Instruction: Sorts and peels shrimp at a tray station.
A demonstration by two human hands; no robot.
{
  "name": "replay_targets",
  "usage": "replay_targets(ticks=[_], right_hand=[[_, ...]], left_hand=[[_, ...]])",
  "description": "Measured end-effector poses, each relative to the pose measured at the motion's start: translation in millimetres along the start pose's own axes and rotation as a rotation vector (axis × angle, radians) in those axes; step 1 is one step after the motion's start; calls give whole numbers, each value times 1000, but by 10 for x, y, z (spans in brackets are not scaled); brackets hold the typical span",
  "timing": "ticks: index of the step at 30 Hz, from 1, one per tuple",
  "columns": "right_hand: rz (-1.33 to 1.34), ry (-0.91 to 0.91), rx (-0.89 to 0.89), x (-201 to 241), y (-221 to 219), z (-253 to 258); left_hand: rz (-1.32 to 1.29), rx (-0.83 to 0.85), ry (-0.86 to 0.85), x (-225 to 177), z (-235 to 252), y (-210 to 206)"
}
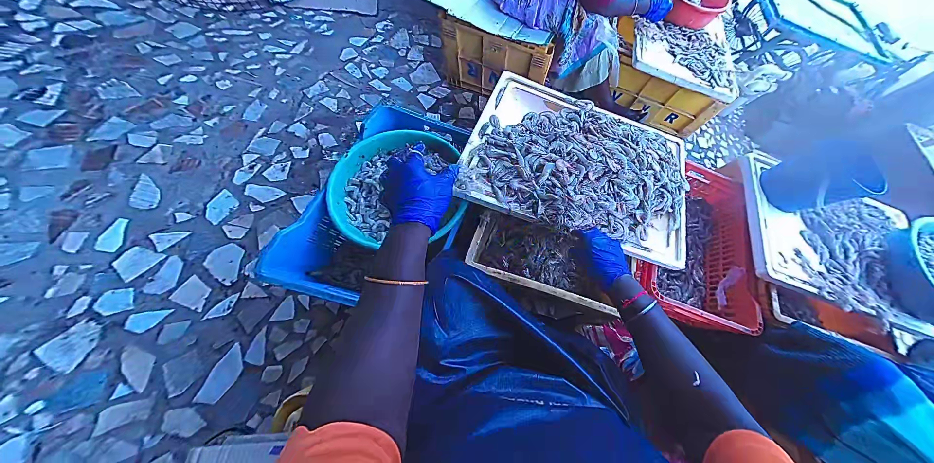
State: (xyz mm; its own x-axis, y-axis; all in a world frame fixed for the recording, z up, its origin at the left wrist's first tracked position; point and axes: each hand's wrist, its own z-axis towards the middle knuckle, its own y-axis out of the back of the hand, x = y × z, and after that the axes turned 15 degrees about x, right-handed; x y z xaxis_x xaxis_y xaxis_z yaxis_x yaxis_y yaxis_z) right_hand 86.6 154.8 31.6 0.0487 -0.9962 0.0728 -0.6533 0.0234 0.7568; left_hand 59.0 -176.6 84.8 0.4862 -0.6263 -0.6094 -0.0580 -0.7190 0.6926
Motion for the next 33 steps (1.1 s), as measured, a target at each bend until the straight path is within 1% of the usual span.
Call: replay_targets(ticks=[1, 3, 5, 7, 9, 12, 13, 15, 17, 20, 21, 24, 26, 27, 29, 30, 31, 32, 33], right_hand=[[6, 21, -74, 112, 35, 53], [-11, 112, -217, 424, 159, 114], [-35, 184, -204, 829, 300, 275], [-58, 251, -228, 1144, 302, 561], [-26, 244, -202, 1376, 219, 809], [-26, 151, -176, 1516, 91, 1023], [-38, 136, -175, 1521, 76, 1046], [-15, 123, -166, 1509, 94, 1042], [-23, 139, -156, 1502, 110, 1049], [-106, 181, -133, 1477, 157, 1132], [-100, 176, -117, 1453, 189, 1145], [-46, 168, -89, 1243, 346, 1111], [154, 223, -43, 1049, 557, 949], [317, 274, -30, 940, 634, 855], [696, 372, 10, 760, 680, 693], [845, 394, 28, 688, 685, 635], [919, 382, 33, 614, 697, 580], [911, 347, 19, 547, 721, 528], [828, 287, 3, 478, 742, 483]], left_hand=[[-41, -26, -10, -10, 61, 4], [-174, -68, -104, -195, 155, -168], [-318, -88, -225, -466, 254, -403], [-466, -106, -320, -633, 324, -610], [-508, -118, -333, -605, 377, -719], [-420, -167, -305, -438, 489, -715], [-376, -193, -294, -392, 538, -690], [-334, -177, -252, -357, 616, -631], [-291, -109, -217, -367, 636, -594], [-168, -12, -221, -403, 603, -600], [-114, 56, -221, -404, 582, -603], [4, 351, -243, -422, 532, -632], [131, 488, -298, -447, 513, -694], [168, 515, -334, -462, 496, -769], [187, 468, -441, -502, 429, -961], [210, 438, -488, -559, 377, -1024], [250, 417, -531, -618, 326, -1087], [298, 382, -573, -661, 285, -1167], [351, 334, -612, -684, 244, -1254]])
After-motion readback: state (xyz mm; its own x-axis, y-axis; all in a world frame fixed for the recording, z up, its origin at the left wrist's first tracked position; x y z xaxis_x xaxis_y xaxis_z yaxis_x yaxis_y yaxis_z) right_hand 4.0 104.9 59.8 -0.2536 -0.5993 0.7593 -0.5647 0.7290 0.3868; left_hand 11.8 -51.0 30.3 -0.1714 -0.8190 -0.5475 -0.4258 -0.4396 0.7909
